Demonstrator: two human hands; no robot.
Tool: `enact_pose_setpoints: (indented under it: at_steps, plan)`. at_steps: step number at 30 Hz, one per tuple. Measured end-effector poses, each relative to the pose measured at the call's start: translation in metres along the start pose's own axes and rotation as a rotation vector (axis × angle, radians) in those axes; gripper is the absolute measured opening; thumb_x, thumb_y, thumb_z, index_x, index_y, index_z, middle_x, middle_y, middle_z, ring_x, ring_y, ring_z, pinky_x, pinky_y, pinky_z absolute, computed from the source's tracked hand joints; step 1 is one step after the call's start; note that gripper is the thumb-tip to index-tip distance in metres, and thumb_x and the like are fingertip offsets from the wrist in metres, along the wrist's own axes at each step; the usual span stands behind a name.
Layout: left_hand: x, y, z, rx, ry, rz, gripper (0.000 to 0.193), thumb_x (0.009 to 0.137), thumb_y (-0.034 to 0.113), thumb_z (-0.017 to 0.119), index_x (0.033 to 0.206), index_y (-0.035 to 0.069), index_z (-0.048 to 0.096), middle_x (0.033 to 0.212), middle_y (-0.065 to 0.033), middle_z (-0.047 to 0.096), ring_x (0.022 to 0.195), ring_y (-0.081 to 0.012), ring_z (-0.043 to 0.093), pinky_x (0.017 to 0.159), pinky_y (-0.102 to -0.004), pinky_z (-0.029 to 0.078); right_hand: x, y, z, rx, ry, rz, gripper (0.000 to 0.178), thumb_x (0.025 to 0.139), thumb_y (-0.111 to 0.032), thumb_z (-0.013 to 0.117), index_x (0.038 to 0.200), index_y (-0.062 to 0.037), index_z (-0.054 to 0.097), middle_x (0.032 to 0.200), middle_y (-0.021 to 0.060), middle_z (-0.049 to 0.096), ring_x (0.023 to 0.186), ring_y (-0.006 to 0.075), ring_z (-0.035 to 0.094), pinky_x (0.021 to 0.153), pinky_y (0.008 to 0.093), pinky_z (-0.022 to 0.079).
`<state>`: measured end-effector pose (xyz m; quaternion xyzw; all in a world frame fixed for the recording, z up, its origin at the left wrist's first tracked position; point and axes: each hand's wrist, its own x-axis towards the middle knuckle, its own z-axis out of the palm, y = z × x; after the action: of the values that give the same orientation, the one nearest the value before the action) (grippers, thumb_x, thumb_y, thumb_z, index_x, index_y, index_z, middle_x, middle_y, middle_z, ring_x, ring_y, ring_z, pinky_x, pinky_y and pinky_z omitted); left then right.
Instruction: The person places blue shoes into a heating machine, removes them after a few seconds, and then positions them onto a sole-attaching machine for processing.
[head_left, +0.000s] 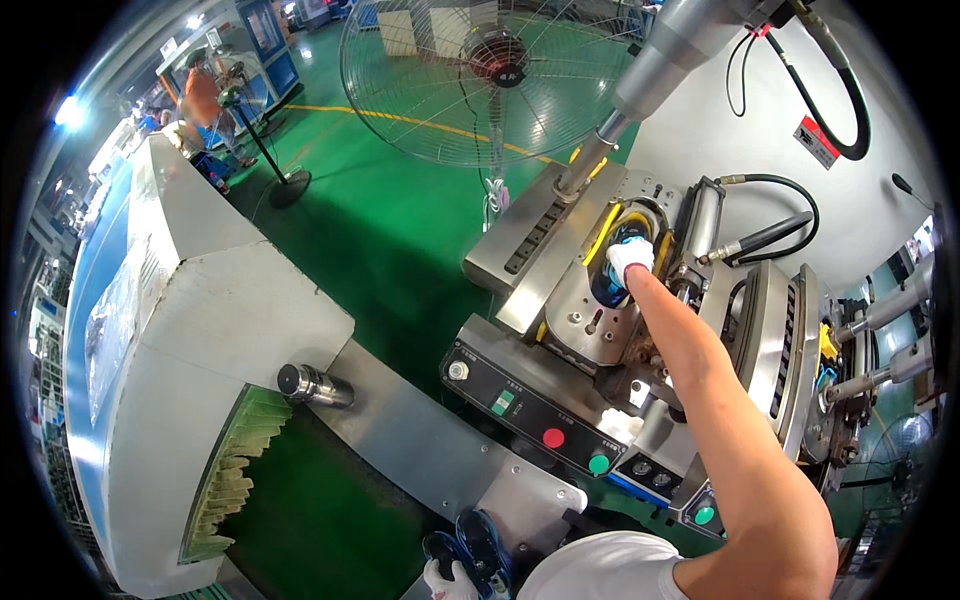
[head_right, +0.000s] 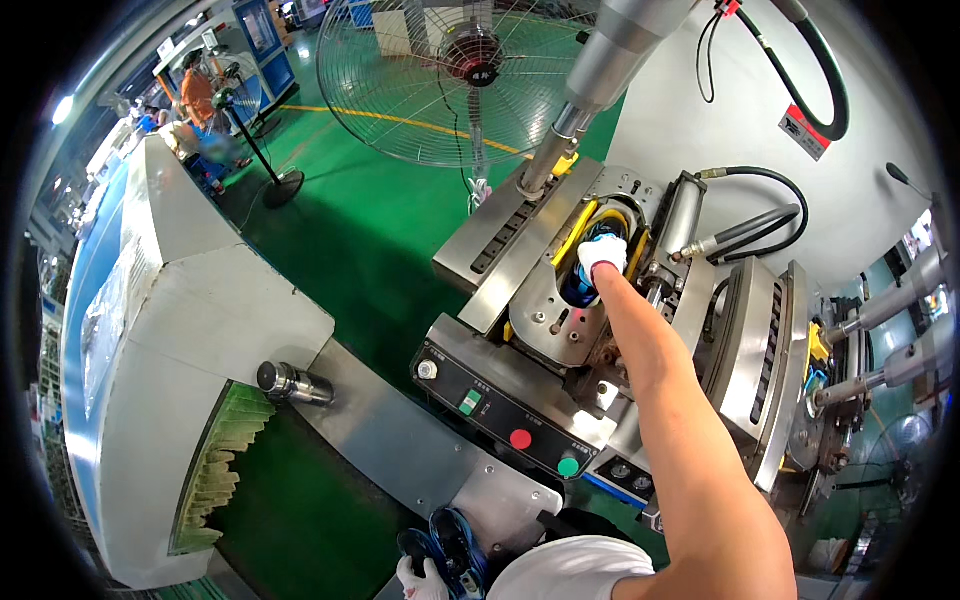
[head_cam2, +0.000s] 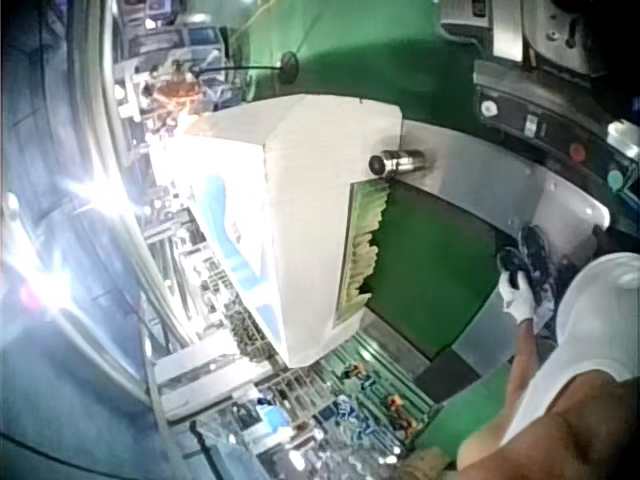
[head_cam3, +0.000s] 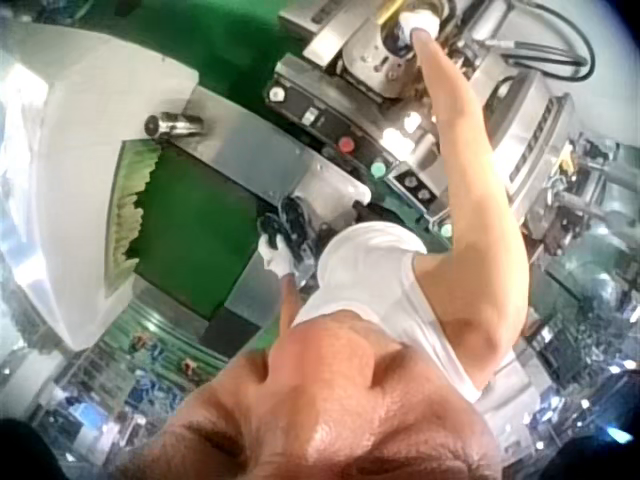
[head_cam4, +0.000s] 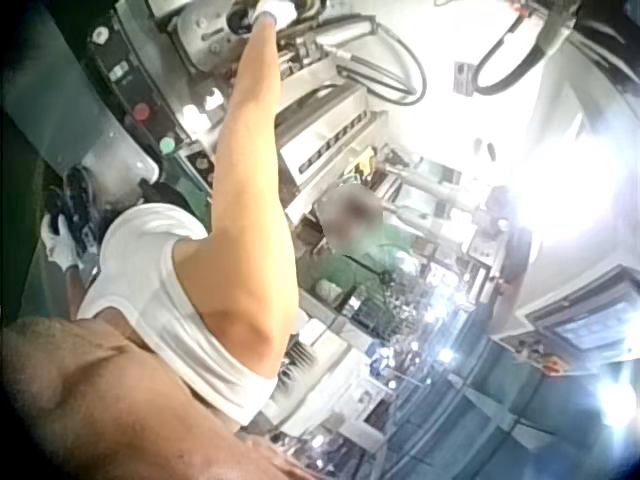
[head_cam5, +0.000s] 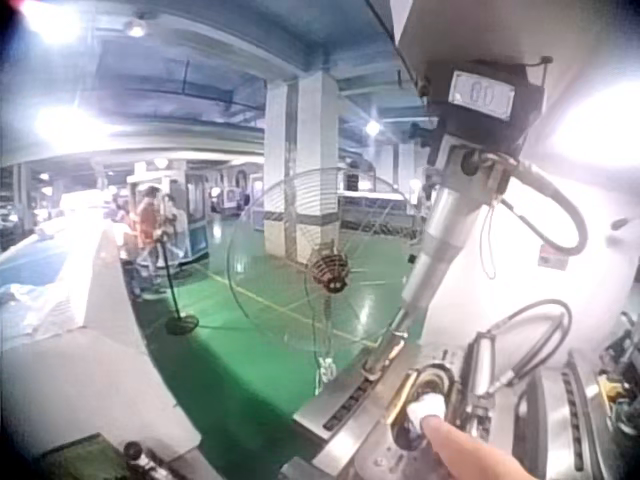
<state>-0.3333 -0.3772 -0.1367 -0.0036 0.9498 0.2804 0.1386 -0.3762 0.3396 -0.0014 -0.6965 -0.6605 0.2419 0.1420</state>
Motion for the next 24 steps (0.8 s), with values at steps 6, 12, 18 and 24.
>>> enact_pose_setpoints:
  at_steps: [6, 12, 18, 24]
  plan:
    - [0.002, -0.031, 0.02, -0.075, 0.095, 0.002, 0.056, 0.085, 0.029, 0.079, 0.13, 0.001, 0.061, 0.131, -0.0193, 0.064, 0.12, -0.0375, 0.062, 0.108, -0.0443, 0.046, 0.022, 0.01, 0.023, -0.048, 0.083, -0.087, 0.03, 0.074, -0.022, 0.068, 0.09, 0.0018, 0.076, 0.099, 0.0243, 0.076, 0.1, 0.0357, 0.075, 0.088, 0.0425, 0.058]
    - [0.008, -0.016, 0.011, -0.002, 0.195, 0.103, 0.041, 0.085, 0.024, 0.078, 0.118, 0.003, 0.067, 0.128, -0.0197, 0.065, 0.118, -0.0374, 0.064, 0.103, -0.0456, 0.05, 0.07, 0.043, 0.043, 0.012, 0.074, -0.137, 0.038, 0.075, -0.018, 0.071, 0.11, -0.0019, 0.075, 0.11, 0.019, 0.075, 0.099, 0.0332, 0.071, 0.085, 0.0433, 0.056]
    - [0.016, -0.031, 0.027, -0.119, 0.271, 0.197, 0.034, 0.087, 0.027, 0.078, 0.113, 0.008, 0.068, 0.126, -0.0144, 0.069, 0.119, -0.0341, 0.065, 0.104, -0.046, 0.049, 0.075, 0.044, 0.012, 0.424, -0.362, -0.242, 0.04, 0.085, -0.021, 0.077, 0.115, 0.004, 0.071, 0.105, 0.0121, 0.073, 0.085, 0.0211, 0.067, 0.076, 0.0409, 0.054]
    - [0.004, -0.037, 0.006, -0.202, 0.164, 0.099, 0.034, 0.09, 0.027, 0.072, 0.117, 0.007, 0.068, 0.133, -0.0173, 0.064, 0.126, -0.0348, 0.059, 0.109, -0.0456, 0.046, -0.238, 0.041, -0.048, 0.364, -0.212, -0.84, 0.072, 0.098, -0.027, 0.069, 0.156, 0.0017, 0.038, 0.155, 0.022, 0.048, 0.139, 0.0295, 0.051, 0.115, 0.0396, 0.041]
